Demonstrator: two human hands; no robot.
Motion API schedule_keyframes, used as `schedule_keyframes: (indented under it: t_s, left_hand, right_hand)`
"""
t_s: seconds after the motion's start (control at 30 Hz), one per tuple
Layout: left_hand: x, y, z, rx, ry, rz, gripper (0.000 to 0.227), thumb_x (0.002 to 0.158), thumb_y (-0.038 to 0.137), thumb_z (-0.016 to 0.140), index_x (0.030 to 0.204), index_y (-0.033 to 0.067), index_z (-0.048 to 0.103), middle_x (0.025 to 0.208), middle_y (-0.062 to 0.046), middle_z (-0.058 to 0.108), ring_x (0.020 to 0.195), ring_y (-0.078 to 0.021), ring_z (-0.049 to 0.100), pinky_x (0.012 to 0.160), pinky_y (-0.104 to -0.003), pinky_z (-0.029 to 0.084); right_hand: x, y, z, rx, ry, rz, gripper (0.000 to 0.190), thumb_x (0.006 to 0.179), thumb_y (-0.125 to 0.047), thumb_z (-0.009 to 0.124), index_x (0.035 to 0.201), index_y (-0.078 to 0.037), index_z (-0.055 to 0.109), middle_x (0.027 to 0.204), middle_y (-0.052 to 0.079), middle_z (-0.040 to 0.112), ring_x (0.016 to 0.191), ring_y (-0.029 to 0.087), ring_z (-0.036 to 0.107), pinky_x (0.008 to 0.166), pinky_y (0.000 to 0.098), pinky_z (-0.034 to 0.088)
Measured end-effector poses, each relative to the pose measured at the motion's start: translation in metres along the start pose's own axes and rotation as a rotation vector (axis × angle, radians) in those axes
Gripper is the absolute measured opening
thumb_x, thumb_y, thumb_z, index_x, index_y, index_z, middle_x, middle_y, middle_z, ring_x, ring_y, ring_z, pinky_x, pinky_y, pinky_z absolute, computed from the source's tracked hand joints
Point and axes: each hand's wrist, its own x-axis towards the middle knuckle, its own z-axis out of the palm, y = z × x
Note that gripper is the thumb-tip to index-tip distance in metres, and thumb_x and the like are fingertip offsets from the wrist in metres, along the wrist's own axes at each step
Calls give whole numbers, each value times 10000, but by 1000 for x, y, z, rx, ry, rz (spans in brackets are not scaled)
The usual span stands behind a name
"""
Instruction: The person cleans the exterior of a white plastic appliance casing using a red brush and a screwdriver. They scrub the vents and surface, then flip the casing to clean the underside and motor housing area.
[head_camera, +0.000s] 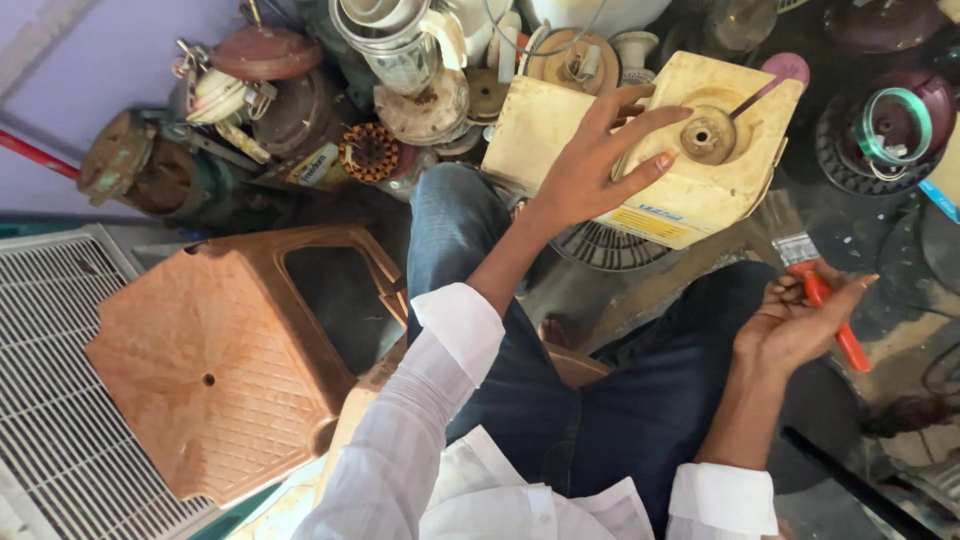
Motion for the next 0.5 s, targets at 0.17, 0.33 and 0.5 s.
schedule_keyframes:
  t_s: [0.17, 0.33, 0.5]
  left_hand:
    - [0, 0, -1, 56, -8, -12, 526, 1051, 359, 717, 1526, 271, 509, 1487, -157, 498, 1305, -298, 585, 1117, -376, 506]
    - [-1, -2, -4, 55, 19, 21, 642, 1076, 404, 686, 1606, 246, 359, 1426, -142, 541, 1303, -305, 569, 1125, -382, 488]
    - [-2, -9, -3, 41, 52, -30, 621, 1106, 410, 635, 1620, 211, 349, 1452, -99, 581, 1305, -277, 599, 1129, -374, 501]
  right_hand:
    - [-5, 0, 6, -184, -123, -73, 397, 1158, -446, 572, 1080, -59, 609, 1026, 101, 686, 816, 161, 573, 749, 295, 470]
    - [-15, 5, 18, -307, -190, -119, 344, 1172, -375, 553, 1063, -52, 601, 1013, 116, 692, 762, 168, 582, 684, 297, 452]
    - [-17, 8, 23, -392, -227, -145, 283, 1198, -293, 562, 1072, -41, 575, 1045, 148, 718, 732, 167, 602, 669, 292, 483]
